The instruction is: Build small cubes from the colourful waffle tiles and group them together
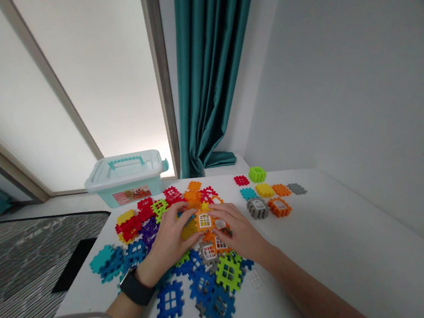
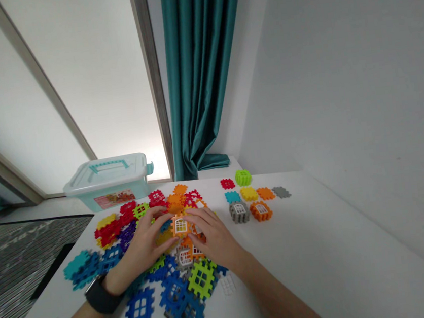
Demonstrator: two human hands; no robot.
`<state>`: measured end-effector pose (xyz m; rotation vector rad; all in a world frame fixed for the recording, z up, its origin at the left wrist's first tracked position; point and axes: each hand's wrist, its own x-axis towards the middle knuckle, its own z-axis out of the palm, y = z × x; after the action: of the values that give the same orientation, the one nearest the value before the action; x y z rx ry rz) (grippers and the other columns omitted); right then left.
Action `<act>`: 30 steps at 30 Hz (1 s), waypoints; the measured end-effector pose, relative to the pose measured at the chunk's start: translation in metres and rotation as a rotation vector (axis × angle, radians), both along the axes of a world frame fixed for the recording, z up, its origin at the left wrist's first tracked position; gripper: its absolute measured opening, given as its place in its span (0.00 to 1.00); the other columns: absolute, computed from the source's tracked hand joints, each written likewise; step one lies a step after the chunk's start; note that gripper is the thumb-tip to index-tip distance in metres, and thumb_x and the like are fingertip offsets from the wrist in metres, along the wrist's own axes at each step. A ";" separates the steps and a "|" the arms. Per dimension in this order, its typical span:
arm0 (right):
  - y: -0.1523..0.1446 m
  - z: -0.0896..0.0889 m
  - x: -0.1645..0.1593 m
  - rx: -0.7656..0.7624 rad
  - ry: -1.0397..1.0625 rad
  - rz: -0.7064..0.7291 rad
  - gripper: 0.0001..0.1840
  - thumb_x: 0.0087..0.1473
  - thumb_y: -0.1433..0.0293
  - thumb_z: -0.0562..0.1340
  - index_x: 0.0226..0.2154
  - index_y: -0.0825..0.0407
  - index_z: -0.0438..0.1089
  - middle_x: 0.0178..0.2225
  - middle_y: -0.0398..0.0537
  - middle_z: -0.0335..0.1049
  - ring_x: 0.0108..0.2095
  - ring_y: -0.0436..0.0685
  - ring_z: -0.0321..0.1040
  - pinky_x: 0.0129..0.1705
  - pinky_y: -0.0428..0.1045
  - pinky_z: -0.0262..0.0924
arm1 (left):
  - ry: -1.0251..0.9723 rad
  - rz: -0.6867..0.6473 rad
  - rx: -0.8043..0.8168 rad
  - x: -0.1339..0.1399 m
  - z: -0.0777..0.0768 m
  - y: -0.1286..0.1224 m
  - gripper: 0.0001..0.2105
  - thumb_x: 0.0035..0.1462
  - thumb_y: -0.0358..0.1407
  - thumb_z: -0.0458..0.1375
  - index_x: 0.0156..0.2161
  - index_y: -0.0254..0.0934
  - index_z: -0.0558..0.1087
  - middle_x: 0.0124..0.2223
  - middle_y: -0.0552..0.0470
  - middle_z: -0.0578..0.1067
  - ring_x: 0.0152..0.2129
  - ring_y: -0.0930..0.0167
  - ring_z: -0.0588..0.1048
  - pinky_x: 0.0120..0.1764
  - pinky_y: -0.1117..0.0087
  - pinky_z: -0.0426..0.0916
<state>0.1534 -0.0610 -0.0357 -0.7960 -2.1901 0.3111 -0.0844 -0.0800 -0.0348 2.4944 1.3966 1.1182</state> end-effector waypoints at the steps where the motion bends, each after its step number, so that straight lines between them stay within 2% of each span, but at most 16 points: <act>1: 0.000 0.000 0.000 -0.001 0.000 -0.002 0.23 0.60 0.74 0.59 0.57 0.45 0.65 0.58 0.54 0.68 0.59 0.61 0.65 0.61 0.63 0.62 | 0.001 0.000 -0.002 0.000 0.000 0.000 0.22 0.57 0.38 0.66 0.56 0.44 0.69 0.56 0.43 0.67 0.54 0.55 0.69 0.55 0.49 0.68; 5: 0.000 0.000 -0.001 0.034 0.024 -0.019 0.19 0.62 0.72 0.59 0.55 0.46 0.67 0.56 0.54 0.69 0.56 0.61 0.66 0.58 0.61 0.64 | -0.028 -0.006 -0.024 0.000 0.001 0.001 0.21 0.58 0.38 0.65 0.55 0.44 0.69 0.56 0.43 0.67 0.55 0.55 0.68 0.56 0.48 0.67; 10: 0.001 0.001 0.001 0.127 0.040 -0.034 0.12 0.65 0.72 0.57 0.49 0.46 0.71 0.48 0.52 0.74 0.49 0.59 0.70 0.53 0.59 0.67 | -0.147 -0.052 -0.117 0.002 0.006 0.000 0.16 0.59 0.38 0.64 0.52 0.42 0.70 0.55 0.44 0.67 0.55 0.59 0.68 0.58 0.52 0.66; 13: 0.000 0.004 0.002 0.168 0.045 -0.040 0.12 0.66 0.72 0.57 0.47 0.46 0.73 0.48 0.51 0.75 0.50 0.59 0.69 0.55 0.59 0.66 | -0.199 -0.085 -0.173 0.004 0.007 -0.001 0.13 0.60 0.37 0.63 0.49 0.41 0.71 0.54 0.45 0.68 0.55 0.60 0.68 0.60 0.53 0.65; 16: -0.003 0.007 0.002 0.139 0.074 -0.017 0.11 0.66 0.72 0.57 0.46 0.46 0.73 0.49 0.50 0.76 0.52 0.59 0.69 0.57 0.60 0.64 | -0.252 -0.134 -0.228 0.005 0.008 -0.001 0.10 0.61 0.37 0.61 0.47 0.41 0.73 0.53 0.46 0.69 0.54 0.61 0.69 0.59 0.54 0.65; 18: -0.005 0.008 -0.001 0.057 0.127 -0.009 0.09 0.65 0.71 0.57 0.44 0.47 0.72 0.46 0.50 0.77 0.49 0.59 0.71 0.55 0.59 0.65 | -0.297 -0.174 -0.269 0.005 0.009 -0.001 0.07 0.63 0.38 0.59 0.45 0.41 0.75 0.52 0.46 0.70 0.52 0.62 0.70 0.58 0.56 0.65; 20: -0.008 0.008 -0.006 -0.088 0.196 -0.041 0.07 0.64 0.69 0.58 0.41 0.48 0.72 0.41 0.50 0.78 0.44 0.59 0.73 0.50 0.57 0.67 | -0.349 -0.197 -0.317 0.006 0.010 0.000 0.07 0.65 0.39 0.56 0.42 0.40 0.76 0.50 0.46 0.71 0.50 0.63 0.71 0.57 0.57 0.65; 23: -0.011 0.003 -0.015 -0.419 0.336 -0.101 0.06 0.61 0.65 0.60 0.37 0.49 0.72 0.36 0.48 0.77 0.38 0.58 0.75 0.42 0.53 0.69 | -0.431 -0.202 -0.391 0.006 0.011 0.002 0.11 0.66 0.40 0.55 0.35 0.39 0.77 0.47 0.46 0.72 0.46 0.64 0.73 0.55 0.59 0.66; 26: -0.012 -0.002 -0.022 -0.744 0.516 -0.071 0.10 0.58 0.60 0.62 0.36 0.50 0.71 0.34 0.46 0.77 0.35 0.57 0.76 0.36 0.50 0.69 | -0.516 -0.201 -0.431 0.006 0.011 0.004 0.12 0.64 0.42 0.58 0.32 0.38 0.76 0.45 0.47 0.72 0.44 0.65 0.73 0.54 0.60 0.66; 30: -0.012 0.000 -0.027 -0.940 0.656 -0.013 0.16 0.52 0.56 0.67 0.37 0.50 0.72 0.32 0.45 0.78 0.34 0.56 0.77 0.35 0.48 0.68 | -0.577 -0.189 -0.472 0.006 0.012 0.005 0.13 0.63 0.43 0.59 0.30 0.37 0.76 0.44 0.47 0.72 0.43 0.65 0.72 0.54 0.59 0.65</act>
<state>0.1269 -0.0731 -0.0360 -0.9905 -1.3501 1.4320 -0.0784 -0.0746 -0.0233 1.7444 1.0728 1.1687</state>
